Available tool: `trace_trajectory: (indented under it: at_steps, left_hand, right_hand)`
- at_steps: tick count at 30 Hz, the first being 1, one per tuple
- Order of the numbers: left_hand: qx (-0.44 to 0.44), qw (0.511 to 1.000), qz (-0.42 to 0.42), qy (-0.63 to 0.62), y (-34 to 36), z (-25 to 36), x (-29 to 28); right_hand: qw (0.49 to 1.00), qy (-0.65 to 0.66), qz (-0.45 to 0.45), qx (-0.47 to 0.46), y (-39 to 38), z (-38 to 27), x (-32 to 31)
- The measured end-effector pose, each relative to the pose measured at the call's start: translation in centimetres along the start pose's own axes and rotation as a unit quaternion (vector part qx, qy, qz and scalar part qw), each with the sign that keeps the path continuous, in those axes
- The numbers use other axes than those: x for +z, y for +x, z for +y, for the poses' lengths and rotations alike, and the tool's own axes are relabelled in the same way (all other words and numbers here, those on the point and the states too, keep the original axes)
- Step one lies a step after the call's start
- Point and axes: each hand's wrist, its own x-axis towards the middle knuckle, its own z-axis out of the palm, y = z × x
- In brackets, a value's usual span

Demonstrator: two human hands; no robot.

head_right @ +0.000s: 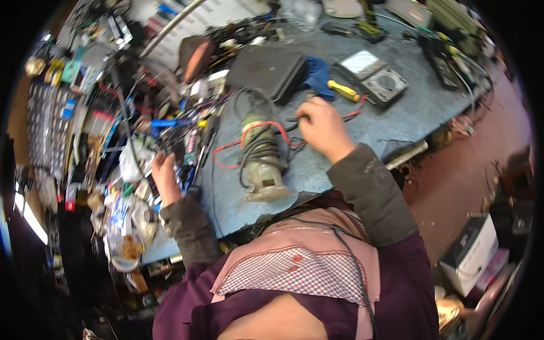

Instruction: The person cleans a green angle grinder with a blue cloth, then uses a multimeter to test the tool's electrical continuity. They manipulate the grinder's cord and body while checking readings on the multimeter.

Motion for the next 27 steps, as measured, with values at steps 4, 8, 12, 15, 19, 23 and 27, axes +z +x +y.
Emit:
trace_trajectory:
  at_steps: [4, 8, 12, 15, 19, 23, 27]
  left_hand:
    - [0.023, 0.997, -0.059, 0.053, 2.1, 2.7, -0.8]
    - [-0.034, 0.984, -0.096, 0.143, 5.7, -0.9, -3.6]
    - [-0.055, 0.982, -0.108, 0.142, 6.3, -2.2, -3.0]
    - [-0.076, 0.975, -0.112, 0.177, 7.2, -4.2, -2.7]
    - [-0.101, 0.982, -0.122, 0.103, 6.5, -3.9, -1.3]
    - [-0.091, 0.981, -0.139, 0.103, 5.5, -2.2, -0.6]
    - [-0.024, 0.975, -0.040, 0.217, 7.9, -7.8, -0.5]
  right_hand:
    - [1.000, 0.006, -0.002, 0.025, -0.2, 1.5, -0.8]
    - [1.000, -0.015, -0.026, -0.003, -0.2, 0.9, 0.0]
    - [0.999, -0.013, -0.045, 0.022, 0.1, 0.0, -0.5]
    - [0.998, -0.006, -0.052, 0.022, 0.2, 0.3, -0.3]
    - [0.997, -0.019, -0.065, 0.034, 0.5, 0.7, -0.4]
    - [0.996, -0.030, -0.075, 0.040, 0.8, 1.3, -0.3]
    - [0.995, -0.024, -0.089, 0.044, 0.9, 1.7, -0.3]
